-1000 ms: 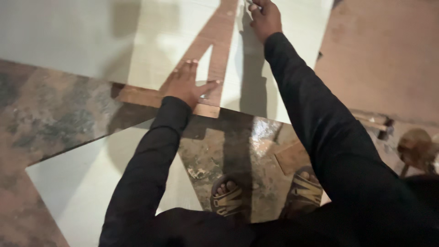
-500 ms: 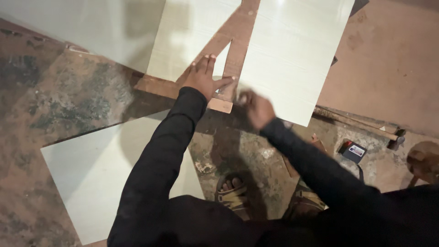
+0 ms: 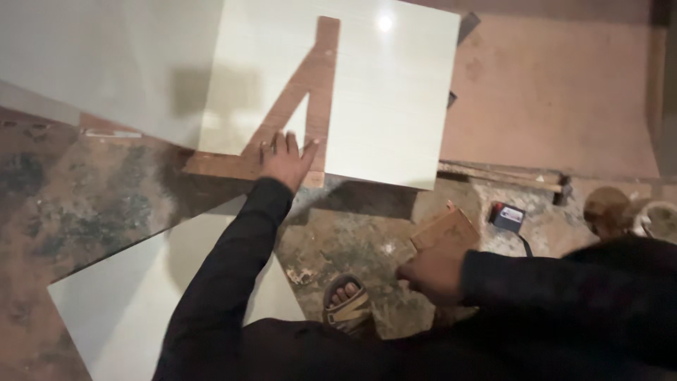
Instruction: The person measures a white board using a tape measure and marks it with a pen. They then use a wooden set square and a metal square to draw straight lines and angles on the board.
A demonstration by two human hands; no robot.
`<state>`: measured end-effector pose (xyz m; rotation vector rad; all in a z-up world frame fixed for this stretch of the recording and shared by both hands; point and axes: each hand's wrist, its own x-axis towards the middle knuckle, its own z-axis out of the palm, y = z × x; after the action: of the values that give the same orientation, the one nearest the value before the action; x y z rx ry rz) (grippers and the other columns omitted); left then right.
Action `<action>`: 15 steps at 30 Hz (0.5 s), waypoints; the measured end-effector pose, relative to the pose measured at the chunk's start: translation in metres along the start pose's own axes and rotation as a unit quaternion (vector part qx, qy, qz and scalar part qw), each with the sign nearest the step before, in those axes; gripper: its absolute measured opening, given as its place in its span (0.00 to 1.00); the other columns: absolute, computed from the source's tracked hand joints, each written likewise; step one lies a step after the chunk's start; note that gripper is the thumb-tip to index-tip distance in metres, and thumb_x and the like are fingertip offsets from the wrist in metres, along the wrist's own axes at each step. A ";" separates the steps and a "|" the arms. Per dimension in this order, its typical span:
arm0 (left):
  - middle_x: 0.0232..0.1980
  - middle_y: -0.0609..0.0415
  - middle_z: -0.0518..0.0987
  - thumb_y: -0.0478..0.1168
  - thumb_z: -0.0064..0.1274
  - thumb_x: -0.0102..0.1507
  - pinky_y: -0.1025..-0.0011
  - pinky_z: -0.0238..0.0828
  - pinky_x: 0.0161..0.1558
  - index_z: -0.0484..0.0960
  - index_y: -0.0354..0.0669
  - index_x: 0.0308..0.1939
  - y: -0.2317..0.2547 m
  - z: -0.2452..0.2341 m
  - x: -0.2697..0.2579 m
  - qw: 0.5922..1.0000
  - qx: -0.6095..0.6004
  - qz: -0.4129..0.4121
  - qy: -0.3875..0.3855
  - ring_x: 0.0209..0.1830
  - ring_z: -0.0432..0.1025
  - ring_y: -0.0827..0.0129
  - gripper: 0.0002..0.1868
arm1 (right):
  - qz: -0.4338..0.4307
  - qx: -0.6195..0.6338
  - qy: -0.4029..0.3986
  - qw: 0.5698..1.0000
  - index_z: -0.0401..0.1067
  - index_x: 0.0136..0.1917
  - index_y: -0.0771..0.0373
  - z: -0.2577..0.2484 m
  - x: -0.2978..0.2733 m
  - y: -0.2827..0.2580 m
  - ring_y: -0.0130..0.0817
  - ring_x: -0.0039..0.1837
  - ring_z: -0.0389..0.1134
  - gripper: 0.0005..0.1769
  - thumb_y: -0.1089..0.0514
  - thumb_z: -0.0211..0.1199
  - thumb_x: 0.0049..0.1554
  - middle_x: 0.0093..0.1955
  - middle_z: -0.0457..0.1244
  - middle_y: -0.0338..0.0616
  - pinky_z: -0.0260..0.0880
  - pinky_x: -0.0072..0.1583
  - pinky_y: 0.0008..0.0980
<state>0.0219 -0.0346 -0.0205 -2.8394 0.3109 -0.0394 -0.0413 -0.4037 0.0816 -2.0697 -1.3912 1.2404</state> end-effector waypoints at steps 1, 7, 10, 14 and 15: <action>0.62 0.38 0.74 0.41 0.49 0.68 0.40 0.67 0.53 0.69 0.59 0.71 0.009 0.001 -0.009 0.999 0.001 0.015 0.032 0.62 0.68 0.43 0.26 | 0.023 -0.020 -0.009 0.999 0.74 0.56 0.60 0.000 -0.013 0.000 0.57 0.48 0.71 0.17 0.57 0.65 0.53 0.43 0.69 0.56 0.69 0.47 0.53; 0.42 0.45 0.80 0.34 0.57 0.58 0.52 0.74 0.41 0.78 0.35 0.62 -0.008 -0.033 -0.022 0.992 -0.110 0.055 0.020 0.42 0.75 0.50 0.26 | -0.004 -0.135 0.006 0.991 0.76 0.45 0.64 -0.018 -0.016 -0.014 0.53 0.45 0.72 0.11 0.61 0.64 0.47 0.42 0.68 0.55 0.73 0.47 0.48; 0.42 0.42 0.80 0.36 0.66 0.48 0.51 0.75 0.43 0.79 0.35 0.54 -0.041 -0.086 0.001 0.958 -0.286 0.006 -0.026 0.42 0.75 0.47 0.30 | -0.012 -0.161 -0.002 0.987 0.73 0.58 0.63 -0.055 -0.020 -0.028 0.49 0.43 0.72 0.22 0.65 0.62 0.48 0.40 0.69 0.54 0.74 0.46 0.46; 0.48 0.48 0.82 0.42 0.71 0.51 0.64 0.83 0.45 0.78 0.36 0.47 -0.064 -0.174 0.023 0.829 -0.541 -0.132 -0.058 0.47 0.79 0.62 0.25 | 0.067 -0.074 0.140 0.985 0.65 0.75 0.58 -0.124 -0.034 -0.037 0.40 0.44 0.72 0.28 0.67 0.55 0.61 0.44 0.69 0.49 0.76 0.49 0.36; 0.50 0.48 0.82 0.41 0.72 0.55 0.64 0.81 0.50 0.76 0.34 0.53 -0.068 -0.196 0.029 0.836 -0.540 -0.103 0.007 0.49 0.79 0.62 0.28 | 0.031 -0.084 0.239 0.967 0.69 0.70 0.59 -0.144 -0.037 -0.035 0.41 0.44 0.72 0.30 0.69 0.57 0.54 0.46 0.71 0.49 0.75 0.49 0.38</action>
<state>0.0530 -0.0320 0.1870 -3.9947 -0.0114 0.1112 0.0510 -0.3951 0.2023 -2.3363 -1.2415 0.5905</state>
